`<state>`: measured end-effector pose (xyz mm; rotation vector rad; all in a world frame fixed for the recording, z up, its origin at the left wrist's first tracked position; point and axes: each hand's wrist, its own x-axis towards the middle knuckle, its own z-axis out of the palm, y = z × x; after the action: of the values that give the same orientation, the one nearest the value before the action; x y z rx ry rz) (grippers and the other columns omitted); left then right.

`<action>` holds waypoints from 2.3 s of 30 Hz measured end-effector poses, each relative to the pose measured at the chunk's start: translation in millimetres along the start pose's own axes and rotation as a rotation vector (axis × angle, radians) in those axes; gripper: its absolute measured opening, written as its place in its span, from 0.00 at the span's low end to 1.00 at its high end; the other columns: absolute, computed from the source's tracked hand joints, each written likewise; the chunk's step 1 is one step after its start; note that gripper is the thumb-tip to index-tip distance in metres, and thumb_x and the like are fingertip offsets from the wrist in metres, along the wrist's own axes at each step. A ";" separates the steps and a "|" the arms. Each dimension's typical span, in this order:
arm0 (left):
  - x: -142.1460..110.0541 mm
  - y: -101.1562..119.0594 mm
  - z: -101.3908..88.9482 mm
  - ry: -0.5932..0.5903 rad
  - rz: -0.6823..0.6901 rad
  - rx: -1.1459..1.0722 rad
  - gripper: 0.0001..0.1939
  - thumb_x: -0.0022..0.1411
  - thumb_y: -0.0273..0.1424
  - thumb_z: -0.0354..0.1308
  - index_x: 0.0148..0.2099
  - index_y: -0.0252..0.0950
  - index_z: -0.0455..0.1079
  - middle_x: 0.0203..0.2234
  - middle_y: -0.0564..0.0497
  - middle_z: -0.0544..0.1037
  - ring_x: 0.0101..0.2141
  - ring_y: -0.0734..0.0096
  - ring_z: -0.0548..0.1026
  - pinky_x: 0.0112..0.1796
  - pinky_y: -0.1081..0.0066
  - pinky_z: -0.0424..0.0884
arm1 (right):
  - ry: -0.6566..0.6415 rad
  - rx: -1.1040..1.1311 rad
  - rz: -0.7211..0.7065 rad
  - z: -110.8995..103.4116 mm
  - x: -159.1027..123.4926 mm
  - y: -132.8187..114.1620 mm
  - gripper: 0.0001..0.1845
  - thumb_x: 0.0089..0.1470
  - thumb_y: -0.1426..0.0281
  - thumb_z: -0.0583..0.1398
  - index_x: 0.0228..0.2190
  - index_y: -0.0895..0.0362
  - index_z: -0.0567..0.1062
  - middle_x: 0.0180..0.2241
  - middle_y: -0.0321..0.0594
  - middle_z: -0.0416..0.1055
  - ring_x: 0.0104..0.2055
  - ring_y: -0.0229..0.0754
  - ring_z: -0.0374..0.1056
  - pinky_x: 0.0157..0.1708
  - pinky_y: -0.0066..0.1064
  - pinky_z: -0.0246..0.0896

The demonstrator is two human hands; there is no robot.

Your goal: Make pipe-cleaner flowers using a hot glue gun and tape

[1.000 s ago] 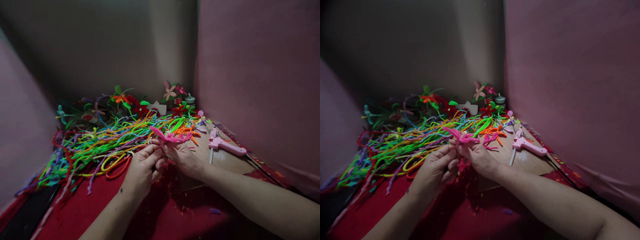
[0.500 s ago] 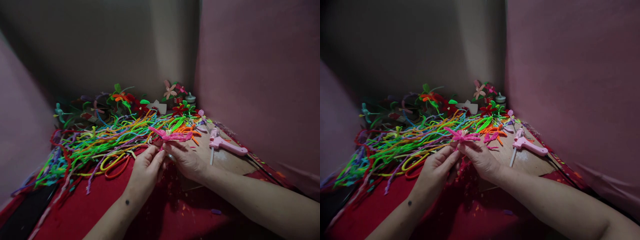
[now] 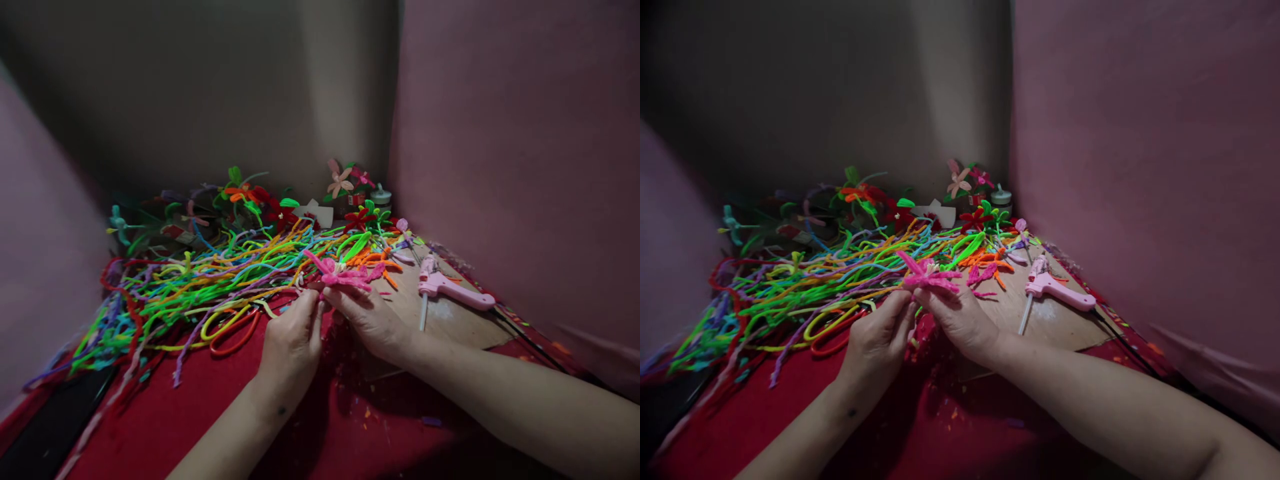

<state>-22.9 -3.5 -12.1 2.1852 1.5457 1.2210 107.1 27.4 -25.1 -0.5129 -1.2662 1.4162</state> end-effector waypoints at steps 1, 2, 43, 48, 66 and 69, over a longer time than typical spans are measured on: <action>0.3 0.7 -0.5 0.000 -0.020 -0.030 0.06 0.60 0.28 0.49 0.32 0.39 0.65 0.17 0.56 0.65 0.17 0.75 0.62 0.23 0.76 0.57 | -0.006 -0.039 -0.015 0.0 0.0 -2.1 0.14 0.49 0.60 0.62 0.38 0.51 0.79 0.38 0.37 0.75 0.43 0.41 0.69 0.51 0.39 0.59; 0.2 1.1 -0.8 0.000 -0.042 -0.061 0.06 0.60 0.29 0.49 0.32 0.39 0.66 0.16 0.57 0.65 0.18 0.75 0.62 0.23 0.76 0.58 | -0.013 -0.070 -0.030 0.1 0.2 -3.8 0.14 0.49 0.60 0.62 0.38 0.51 0.79 0.38 0.37 0.75 0.43 0.41 0.68 0.51 0.40 0.59; 12.5 -7.4 -5.1 -0.417 -0.611 -1.201 0.10 0.59 0.34 0.55 0.31 0.31 0.67 0.20 0.54 0.71 0.12 0.83 0.63 0.13 0.80 0.59 | -0.040 0.314 0.330 -6.1 9.2 1.4 0.19 0.47 0.61 0.62 0.40 0.59 0.76 0.17 0.33 0.69 0.16 0.34 0.63 0.22 0.28 0.59; 13.1 -4.5 -4.8 -0.390 -0.646 -1.231 0.11 0.61 0.37 0.52 0.37 0.34 0.67 0.18 0.56 0.69 0.11 0.83 0.61 0.11 0.81 0.58 | -0.080 0.318 0.267 -6.5 7.1 5.1 0.15 0.48 0.63 0.63 0.37 0.58 0.77 0.20 0.33 0.71 0.21 0.33 0.66 0.25 0.26 0.61; 5.5 6.0 -7.0 -0.164 -0.422 -0.646 0.17 0.57 0.37 0.56 0.47 0.34 0.66 0.29 0.50 0.76 0.22 0.75 0.71 0.22 0.75 0.68 | -0.051 0.310 0.212 -8.5 7.2 10.2 0.14 0.48 0.62 0.63 0.35 0.57 0.78 0.25 0.36 0.73 0.23 0.34 0.63 0.23 0.26 0.58; 2.1 -1.0 -1.3 -0.128 -0.225 -0.311 0.15 0.59 0.37 0.54 0.46 0.35 0.67 0.31 0.49 0.76 0.24 0.74 0.72 0.25 0.75 0.67 | 0.050 0.207 0.134 -4.2 4.8 4.2 0.12 0.46 0.64 0.65 0.34 0.56 0.79 0.29 0.37 0.74 0.28 0.33 0.63 0.27 0.26 0.56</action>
<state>-24.3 -1.6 -10.8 1.8033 1.3987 1.1389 107.4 34.2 -28.6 -0.4949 -1.0472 1.6163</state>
